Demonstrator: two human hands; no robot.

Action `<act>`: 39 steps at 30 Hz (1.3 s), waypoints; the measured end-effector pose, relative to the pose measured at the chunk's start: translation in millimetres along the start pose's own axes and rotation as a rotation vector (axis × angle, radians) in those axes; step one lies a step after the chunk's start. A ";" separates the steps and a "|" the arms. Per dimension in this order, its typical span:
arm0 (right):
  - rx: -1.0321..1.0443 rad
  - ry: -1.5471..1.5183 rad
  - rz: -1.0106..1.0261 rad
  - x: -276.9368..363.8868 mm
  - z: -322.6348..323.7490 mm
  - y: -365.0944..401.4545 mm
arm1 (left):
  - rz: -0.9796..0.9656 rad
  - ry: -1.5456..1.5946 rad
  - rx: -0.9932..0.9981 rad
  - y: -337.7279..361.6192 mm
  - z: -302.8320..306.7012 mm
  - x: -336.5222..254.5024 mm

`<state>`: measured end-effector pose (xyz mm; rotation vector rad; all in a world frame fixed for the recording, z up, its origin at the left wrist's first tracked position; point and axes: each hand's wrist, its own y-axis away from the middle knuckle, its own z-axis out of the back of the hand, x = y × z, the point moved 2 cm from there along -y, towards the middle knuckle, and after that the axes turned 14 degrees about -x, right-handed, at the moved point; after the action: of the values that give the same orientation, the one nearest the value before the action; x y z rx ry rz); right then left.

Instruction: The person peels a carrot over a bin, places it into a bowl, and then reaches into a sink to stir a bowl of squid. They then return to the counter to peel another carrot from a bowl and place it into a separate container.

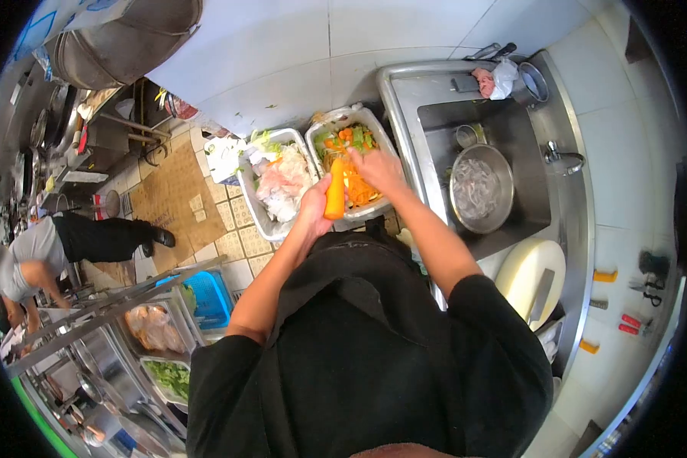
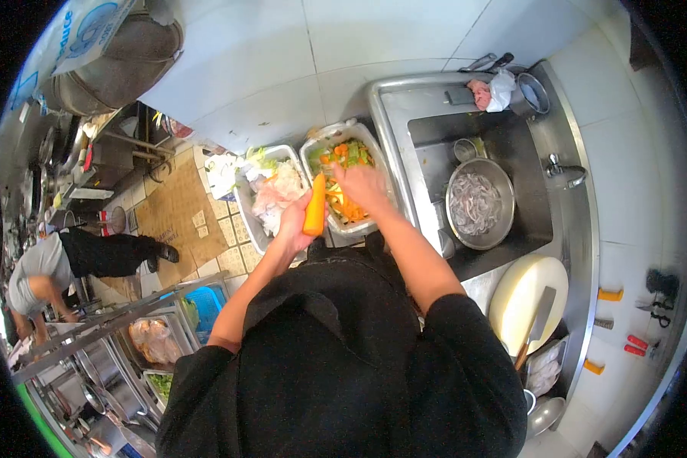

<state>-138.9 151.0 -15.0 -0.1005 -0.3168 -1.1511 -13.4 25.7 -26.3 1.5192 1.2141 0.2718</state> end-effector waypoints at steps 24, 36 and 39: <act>-0.950 -0.983 -1.440 -152.7 72.8 400.6 | -0.223 -1.147 0.631 41.2 -83.4 74.3; -0.899 0.374 -2.135 -218.6 77.8 709.7 | -0.266 -1.310 0.494 -4.4 -108.6 110.1; -0.907 -0.024 -1.848 -255.8 53.5 662.5 | -0.297 -1.385 0.523 -3.5 -127.8 130.7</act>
<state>358.6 659.8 15.0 -0.7177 0.2633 -3.0691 -49.1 204.6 -39.0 1.4042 0.3244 -1.2040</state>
